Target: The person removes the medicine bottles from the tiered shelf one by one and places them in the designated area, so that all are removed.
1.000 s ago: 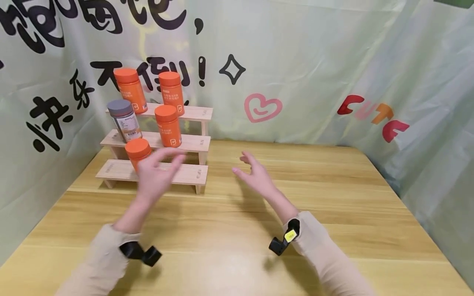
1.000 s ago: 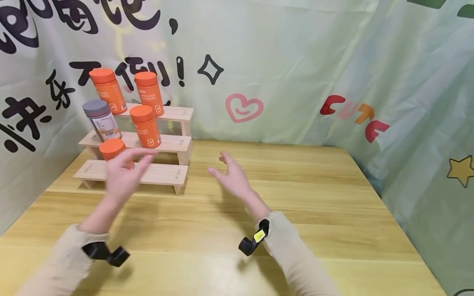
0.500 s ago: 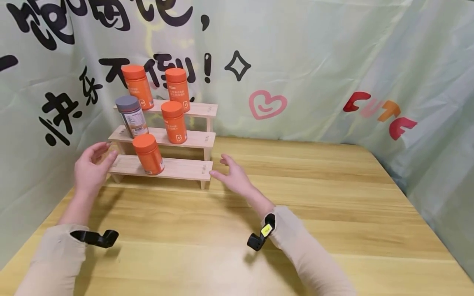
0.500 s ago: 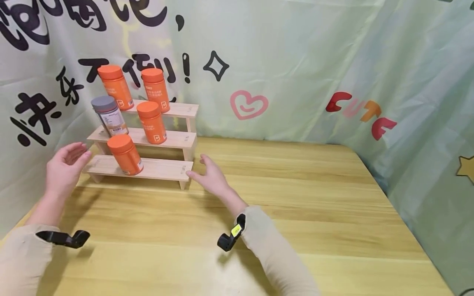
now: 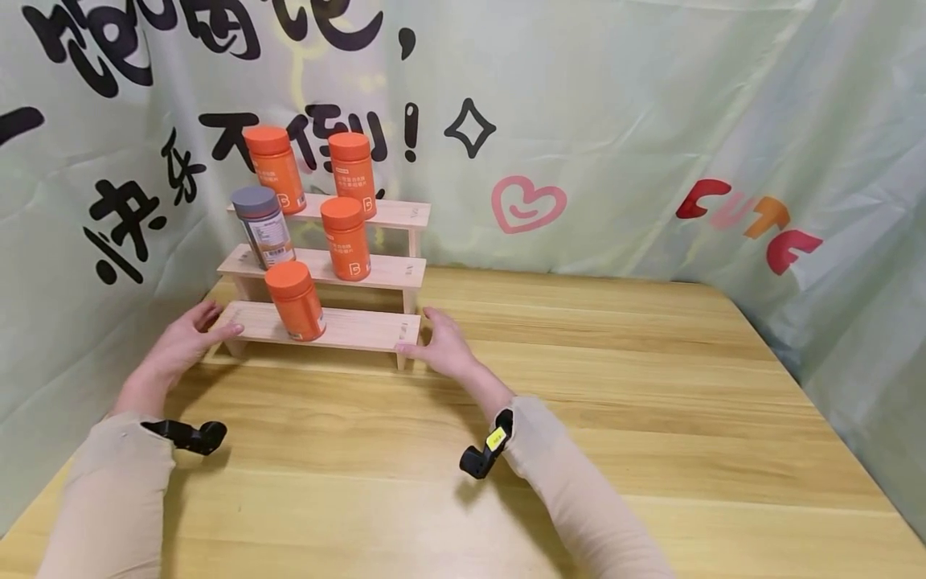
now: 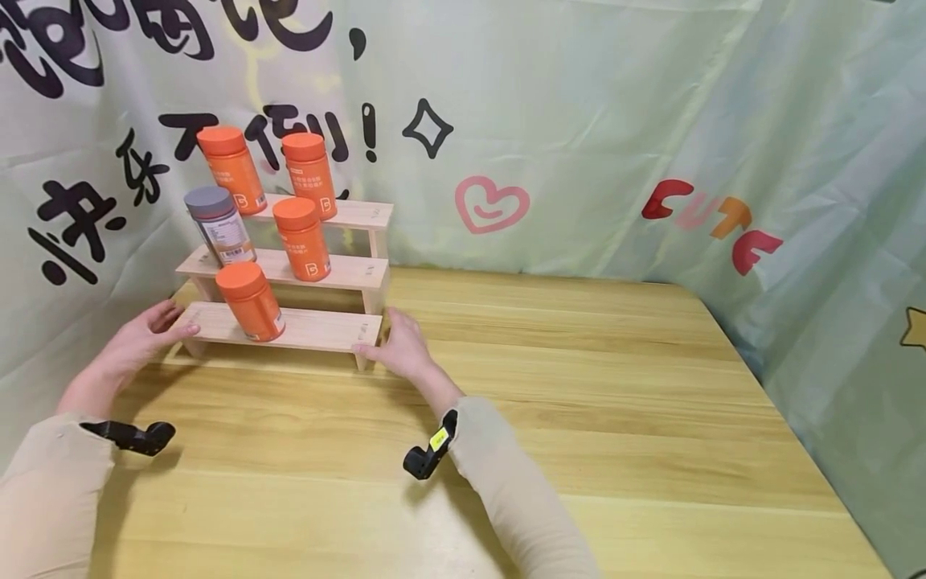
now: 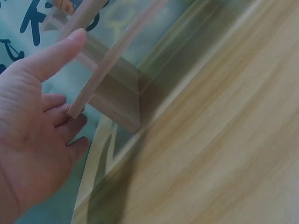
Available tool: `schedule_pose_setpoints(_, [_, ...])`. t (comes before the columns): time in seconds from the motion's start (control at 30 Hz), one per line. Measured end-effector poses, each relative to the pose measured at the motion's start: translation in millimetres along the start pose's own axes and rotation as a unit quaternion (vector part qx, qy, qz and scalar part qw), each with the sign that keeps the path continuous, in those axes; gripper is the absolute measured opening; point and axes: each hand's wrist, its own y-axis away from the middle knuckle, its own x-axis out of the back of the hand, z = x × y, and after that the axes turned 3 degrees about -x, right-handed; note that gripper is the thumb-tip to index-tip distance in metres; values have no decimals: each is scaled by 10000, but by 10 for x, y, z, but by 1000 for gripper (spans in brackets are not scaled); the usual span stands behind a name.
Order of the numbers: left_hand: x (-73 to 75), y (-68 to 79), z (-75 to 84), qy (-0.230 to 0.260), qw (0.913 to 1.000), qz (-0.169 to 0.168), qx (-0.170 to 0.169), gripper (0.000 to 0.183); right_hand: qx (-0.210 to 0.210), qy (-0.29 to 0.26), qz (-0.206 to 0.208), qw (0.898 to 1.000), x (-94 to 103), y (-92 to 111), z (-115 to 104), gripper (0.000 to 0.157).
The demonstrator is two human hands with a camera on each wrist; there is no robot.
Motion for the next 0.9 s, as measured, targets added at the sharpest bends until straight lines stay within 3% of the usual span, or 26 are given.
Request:
schedule_pose_setpoints(0.5, [8, -17, -51, -286, 9995, -132, 22, 88, 169, -254, -91, 9995, -57, -45, 19, 82])
schedule_pose_setpoints(0.7, [-25, -48, -75, -325, 9994, -71, -40, 84, 25, -546, -197, 9983, -14, -26, 46, 81])
schedule_pose_setpoints(0.9, [-85, -53, -26, -273, 9995, -97, -103, 83, 45, -463, -211, 9987, 48, 1, 98, 81])
